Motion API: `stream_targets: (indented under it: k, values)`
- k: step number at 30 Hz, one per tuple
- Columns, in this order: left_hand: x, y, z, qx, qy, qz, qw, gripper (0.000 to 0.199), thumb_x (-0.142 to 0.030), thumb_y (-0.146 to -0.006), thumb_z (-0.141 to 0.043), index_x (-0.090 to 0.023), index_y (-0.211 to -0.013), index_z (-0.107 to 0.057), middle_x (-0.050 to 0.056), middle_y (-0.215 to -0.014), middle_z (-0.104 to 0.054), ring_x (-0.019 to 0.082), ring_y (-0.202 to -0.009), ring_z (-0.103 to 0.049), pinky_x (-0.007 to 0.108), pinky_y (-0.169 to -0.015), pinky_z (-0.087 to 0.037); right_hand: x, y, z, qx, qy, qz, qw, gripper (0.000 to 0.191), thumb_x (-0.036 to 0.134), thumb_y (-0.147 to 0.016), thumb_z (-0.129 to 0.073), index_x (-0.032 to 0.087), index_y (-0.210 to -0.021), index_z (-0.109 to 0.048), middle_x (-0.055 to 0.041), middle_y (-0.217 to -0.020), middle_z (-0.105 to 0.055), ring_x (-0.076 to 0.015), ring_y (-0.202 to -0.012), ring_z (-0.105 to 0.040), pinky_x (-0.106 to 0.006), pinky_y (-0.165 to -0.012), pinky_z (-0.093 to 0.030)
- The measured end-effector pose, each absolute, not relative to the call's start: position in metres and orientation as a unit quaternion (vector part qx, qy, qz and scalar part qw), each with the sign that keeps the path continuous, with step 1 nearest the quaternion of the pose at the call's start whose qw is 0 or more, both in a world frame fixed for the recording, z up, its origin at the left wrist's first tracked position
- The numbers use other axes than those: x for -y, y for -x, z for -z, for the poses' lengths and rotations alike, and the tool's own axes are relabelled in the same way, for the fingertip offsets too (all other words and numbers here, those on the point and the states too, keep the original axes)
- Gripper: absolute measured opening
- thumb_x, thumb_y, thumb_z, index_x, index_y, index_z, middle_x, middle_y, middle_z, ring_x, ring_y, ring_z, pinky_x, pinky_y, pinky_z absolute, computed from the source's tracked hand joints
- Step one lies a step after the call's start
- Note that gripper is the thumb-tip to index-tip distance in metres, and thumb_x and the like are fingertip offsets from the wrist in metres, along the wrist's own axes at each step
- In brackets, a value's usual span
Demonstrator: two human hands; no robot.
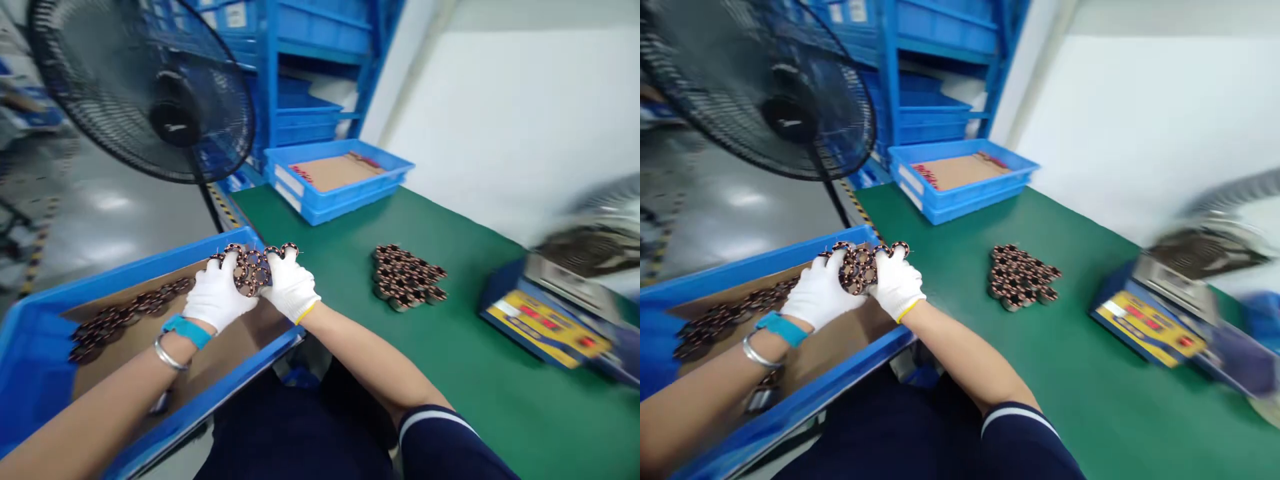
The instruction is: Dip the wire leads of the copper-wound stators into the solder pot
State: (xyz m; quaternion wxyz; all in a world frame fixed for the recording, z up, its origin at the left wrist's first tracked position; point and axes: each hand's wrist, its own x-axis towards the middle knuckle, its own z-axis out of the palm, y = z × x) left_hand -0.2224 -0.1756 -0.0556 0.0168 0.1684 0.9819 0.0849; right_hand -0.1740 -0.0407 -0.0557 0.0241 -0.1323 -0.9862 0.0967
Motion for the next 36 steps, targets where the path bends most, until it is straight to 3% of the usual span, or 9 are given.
stream_targets:
  k: [6, 11, 16, 23, 26, 30, 36]
  values:
    - [0.080, 0.172, 0.048, -0.917, -0.379, -0.086, 0.087, 0.089, -0.048, -0.059, -0.067, -0.032, -0.138, -0.028, 0.011, -0.122, -0.049, 0.034, -0.103, -0.057, 0.044, -0.085, -0.048, -0.019, 0.072, 0.051, 0.920, 0.368, -0.135, -0.005, 0.059, 0.056, -0.075, -0.063, 0.030, -0.125, -0.045, -0.0117, -0.128, -0.037, -0.0232, -0.083, -0.066, -0.036, -0.071, -0.052]
    - [0.018, 0.137, 0.049, -0.833, -0.529, -0.031, 0.157, 0.093, -0.050, -0.049, -0.074, -0.030, -0.132, -0.037, 0.010, -0.117, -0.051, 0.034, -0.102, -0.057, 0.044, -0.084, -0.050, -0.043, 0.006, 0.061, 0.848, 0.503, -0.163, -0.022, 0.056, 0.055, -0.078, -0.060, 0.025, -0.124, -0.048, -0.0136, -0.123, -0.041, -0.0251, -0.083, -0.066, -0.037, -0.070, -0.051]
    - [-0.033, 0.129, 0.050, -0.797, -0.583, 0.015, 0.159, 0.084, -0.056, -0.051, -0.073, -0.029, -0.125, -0.045, 0.012, -0.116, -0.051, 0.037, -0.104, -0.057, 0.049, -0.083, -0.049, -0.078, -0.008, 0.059, 0.836, 0.523, -0.157, -0.048, 0.051, 0.058, -0.080, -0.056, 0.022, -0.116, -0.053, -0.0140, -0.116, -0.046, -0.0272, -0.086, -0.066, -0.039, -0.071, -0.051]
    - [-0.092, 0.137, 0.048, -0.799, -0.583, 0.009, 0.146, 0.104, -0.066, -0.048, -0.074, -0.031, -0.137, -0.033, 0.014, -0.132, -0.044, 0.040, -0.115, -0.050, 0.052, -0.092, -0.045, -0.138, 0.009, 0.061, 0.859, 0.504, -0.082, -0.036, 0.059, 0.059, -0.080, -0.057, 0.018, -0.121, -0.048, -0.0158, -0.115, -0.047, -0.0289, -0.089, -0.065, -0.042, -0.070, -0.053]
    - [-0.093, 0.136, 0.046, -0.791, -0.596, 0.000, 0.143, 0.107, -0.063, -0.050, -0.075, -0.031, -0.141, -0.028, 0.013, -0.145, -0.033, 0.041, -0.122, -0.045, 0.052, -0.098, -0.042, -0.147, 0.004, 0.061, 0.875, 0.481, -0.046, -0.010, 0.073, 0.063, -0.074, -0.062, 0.022, -0.130, -0.042, -0.0184, -0.128, -0.042, -0.0302, -0.094, -0.063, -0.042, -0.072, -0.052]
    - [-0.055, 0.143, 0.041, -0.758, -0.644, -0.048, 0.096, 0.093, -0.059, -0.063, -0.070, -0.030, -0.142, -0.032, 0.004, -0.156, -0.020, 0.036, -0.135, -0.031, 0.044, -0.110, -0.033, -0.143, -0.030, 0.066, 0.890, 0.451, -0.029, 0.058, 0.087, 0.061, -0.068, -0.068, 0.026, -0.140, -0.034, -0.0148, -0.146, -0.031, -0.0339, -0.107, -0.056, -0.042, -0.080, -0.051]
    - [0.056, 0.170, 0.043, -0.840, -0.510, -0.159, 0.096, 0.074, -0.060, -0.073, -0.057, -0.031, -0.138, -0.038, -0.001, -0.153, -0.029, 0.027, -0.121, -0.052, 0.035, -0.104, -0.044, -0.154, -0.077, 0.092, 0.834, 0.510, -0.169, 0.127, 0.068, 0.053, -0.079, -0.057, 0.022, -0.137, -0.039, -0.0109, -0.134, -0.047, -0.0296, -0.110, -0.056, -0.043, -0.088, -0.049]
